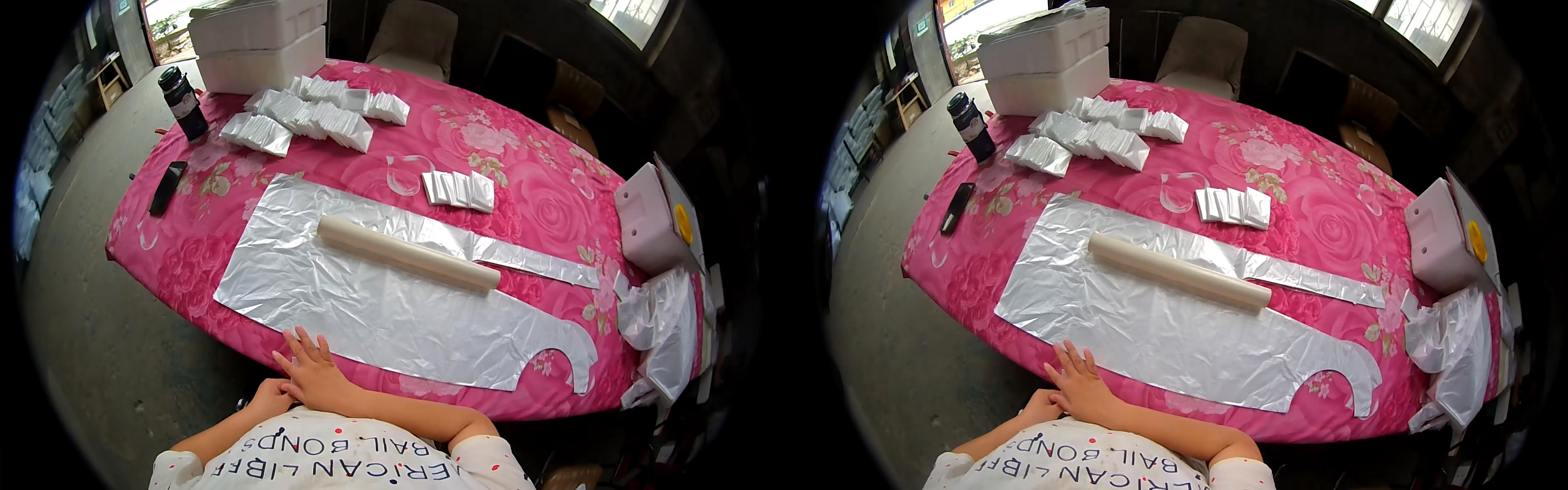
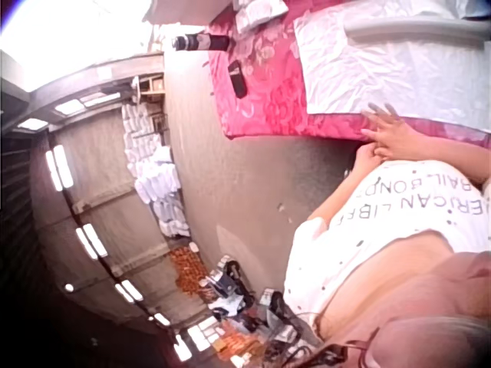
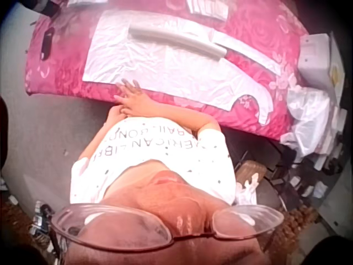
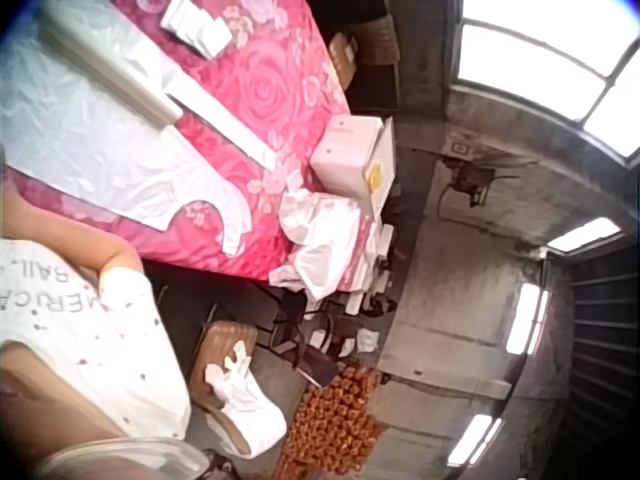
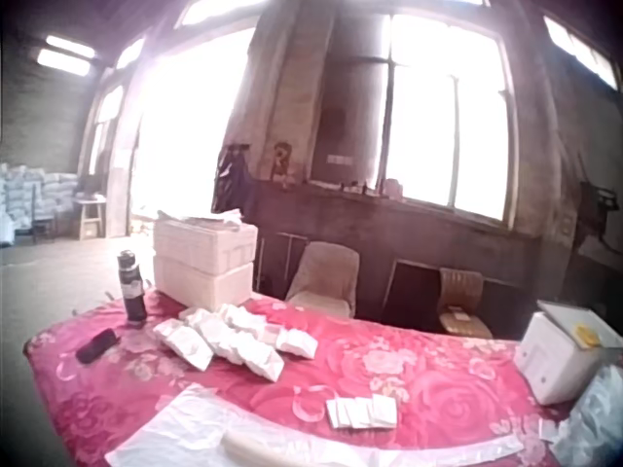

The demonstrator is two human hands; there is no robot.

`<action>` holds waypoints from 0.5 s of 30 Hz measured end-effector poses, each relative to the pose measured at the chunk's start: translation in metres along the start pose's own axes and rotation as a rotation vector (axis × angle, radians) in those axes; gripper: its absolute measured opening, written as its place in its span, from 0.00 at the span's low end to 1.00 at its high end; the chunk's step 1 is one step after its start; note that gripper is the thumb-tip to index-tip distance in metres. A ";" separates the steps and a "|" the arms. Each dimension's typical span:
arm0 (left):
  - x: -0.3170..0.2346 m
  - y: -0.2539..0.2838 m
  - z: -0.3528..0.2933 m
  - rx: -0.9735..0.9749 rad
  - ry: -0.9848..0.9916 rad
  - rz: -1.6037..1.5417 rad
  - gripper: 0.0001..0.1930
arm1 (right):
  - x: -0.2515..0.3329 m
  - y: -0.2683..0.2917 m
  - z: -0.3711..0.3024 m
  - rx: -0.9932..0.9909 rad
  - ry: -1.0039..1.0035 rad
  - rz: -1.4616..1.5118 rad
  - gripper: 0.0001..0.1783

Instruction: The person wraps small rectangular items in clear plastic film on a pink floral tablecloth. They unroll the film, place an item on it, fold the film around the item, and set the wrapped unit aside. The process repeats with multiple items.

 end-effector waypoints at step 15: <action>-0.228 0.083 0.215 -0.092 -0.386 -0.080 0.23 | -0.245 0.327 -0.079 -1.097 -0.225 0.775 0.08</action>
Point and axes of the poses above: each hand's wrist, its own z-axis towards the middle knuckle, its own y-axis out of the back of the hand, x = y × z, the point moved 6 cm from there along z, towards the middle knuckle, and after that the axes turned 14 degrees about z, right-handed, at the moved point
